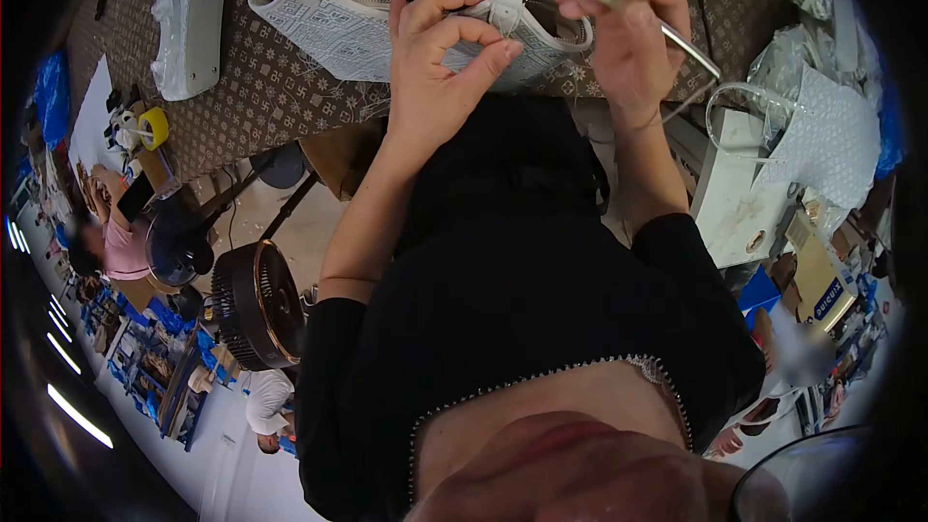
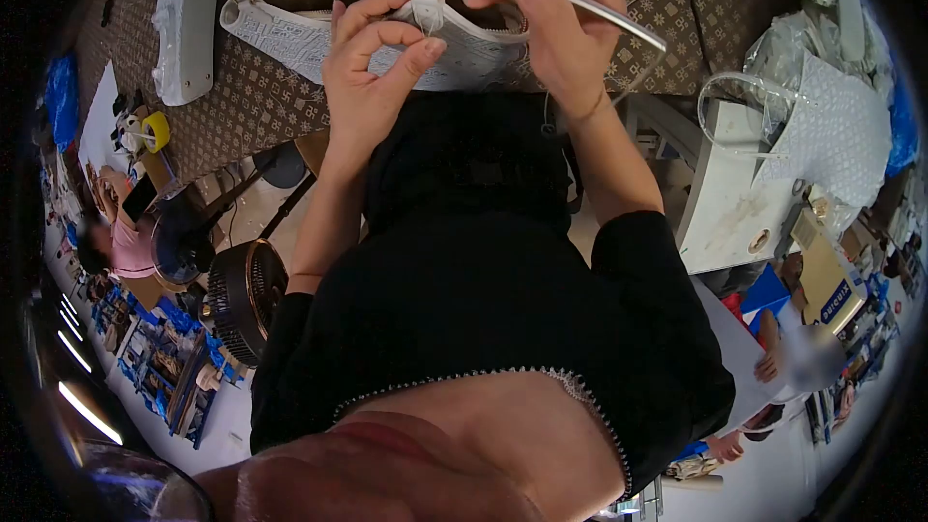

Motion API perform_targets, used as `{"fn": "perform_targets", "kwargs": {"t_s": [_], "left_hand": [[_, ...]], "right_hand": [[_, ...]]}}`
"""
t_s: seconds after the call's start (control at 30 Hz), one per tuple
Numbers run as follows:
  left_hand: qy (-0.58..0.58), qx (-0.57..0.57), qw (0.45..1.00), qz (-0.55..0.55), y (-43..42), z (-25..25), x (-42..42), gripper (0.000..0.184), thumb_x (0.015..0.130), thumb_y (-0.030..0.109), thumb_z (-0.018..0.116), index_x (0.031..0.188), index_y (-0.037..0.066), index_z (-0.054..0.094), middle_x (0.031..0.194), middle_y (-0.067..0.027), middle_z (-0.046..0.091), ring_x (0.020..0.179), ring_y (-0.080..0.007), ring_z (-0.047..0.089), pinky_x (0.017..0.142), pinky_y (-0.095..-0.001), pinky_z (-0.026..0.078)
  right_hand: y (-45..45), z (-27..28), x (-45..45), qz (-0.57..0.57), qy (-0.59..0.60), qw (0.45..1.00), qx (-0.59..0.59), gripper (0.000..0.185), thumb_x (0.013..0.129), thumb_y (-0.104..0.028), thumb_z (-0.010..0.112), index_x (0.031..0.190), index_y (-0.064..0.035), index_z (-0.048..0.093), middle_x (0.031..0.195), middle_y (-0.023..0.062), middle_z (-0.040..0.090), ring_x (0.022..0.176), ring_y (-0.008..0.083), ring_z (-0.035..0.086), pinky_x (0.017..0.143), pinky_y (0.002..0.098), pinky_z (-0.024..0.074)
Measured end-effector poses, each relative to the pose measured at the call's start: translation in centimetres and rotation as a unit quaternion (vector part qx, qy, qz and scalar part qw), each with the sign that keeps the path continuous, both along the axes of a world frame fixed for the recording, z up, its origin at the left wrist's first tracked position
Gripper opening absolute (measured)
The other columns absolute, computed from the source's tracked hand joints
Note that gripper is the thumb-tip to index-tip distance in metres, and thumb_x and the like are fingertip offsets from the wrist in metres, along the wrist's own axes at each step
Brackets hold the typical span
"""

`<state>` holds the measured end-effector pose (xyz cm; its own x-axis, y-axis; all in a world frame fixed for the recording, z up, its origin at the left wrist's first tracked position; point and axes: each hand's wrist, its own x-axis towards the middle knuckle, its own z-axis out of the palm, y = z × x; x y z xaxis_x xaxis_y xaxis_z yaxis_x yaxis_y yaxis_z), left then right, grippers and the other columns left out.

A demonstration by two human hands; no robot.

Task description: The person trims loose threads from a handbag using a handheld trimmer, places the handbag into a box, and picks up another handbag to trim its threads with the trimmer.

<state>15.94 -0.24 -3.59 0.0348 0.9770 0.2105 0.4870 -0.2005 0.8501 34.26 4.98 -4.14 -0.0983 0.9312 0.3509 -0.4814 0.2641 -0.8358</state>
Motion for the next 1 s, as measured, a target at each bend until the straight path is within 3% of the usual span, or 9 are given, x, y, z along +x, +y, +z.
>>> {"fn": "perform_targets", "kwargs": {"t_s": [0.03,0.3,0.57,1.0], "left_hand": [[-0.001,0.001,1.000,0.004,0.0,0.1,0.0,0.016,0.072,0.025,0.075,0.073,0.012,0.065,0.107,0.0001,0.057,0.104,-0.0185,0.052,0.109,-0.0505,0.009],[-0.007,-0.030,0.999,-0.023,-0.1,0.8,-0.4,0.016,0.073,0.024,0.074,0.074,0.012,0.064,0.107,0.0013,0.058,0.106,-0.0171,0.052,0.110,-0.0497,0.008],[-0.002,-0.040,0.999,-0.034,-0.3,1.5,-0.6,0.015,0.073,0.020,0.074,0.074,0.010,0.063,0.108,-0.0015,0.059,0.111,-0.0202,0.052,0.109,-0.0492,0.009],[-0.003,-0.048,0.998,-0.035,-0.5,1.7,-0.7,0.013,0.073,0.017,0.072,0.074,0.009,0.061,0.109,-0.0024,0.059,0.115,-0.0221,0.051,0.110,-0.0467,0.010]], "right_hand": [[-1.0,-0.3,0.7,0.036,0.022,0.999,0.015,0.018,0.088,-0.006,0.053,0.103,0.0053,0.055,0.093,0.0164,0.062,0.080,0.0252,0.066,0.075,0.0319,0.0532],[-5.2,-0.3,1.4,-0.043,-0.169,0.984,-0.034,0.015,0.084,-0.002,0.059,0.098,0.0033,0.057,0.087,0.0148,0.064,0.077,0.0185,0.064,0.073,0.0295,0.0525],[-5.1,-0.8,1.0,-0.045,-0.169,0.984,-0.028,0.013,0.081,0.001,0.058,0.094,0.0022,0.060,0.081,0.0124,0.066,0.080,0.0198,0.063,0.089,0.0425,0.0489],[-5.0,-1.1,1.1,-0.043,-0.181,0.983,0.008,0.014,0.078,-0.001,0.062,0.091,0.0026,0.063,0.083,0.0141,0.065,0.082,0.0236,0.063,0.088,0.0432,0.0495]]}}
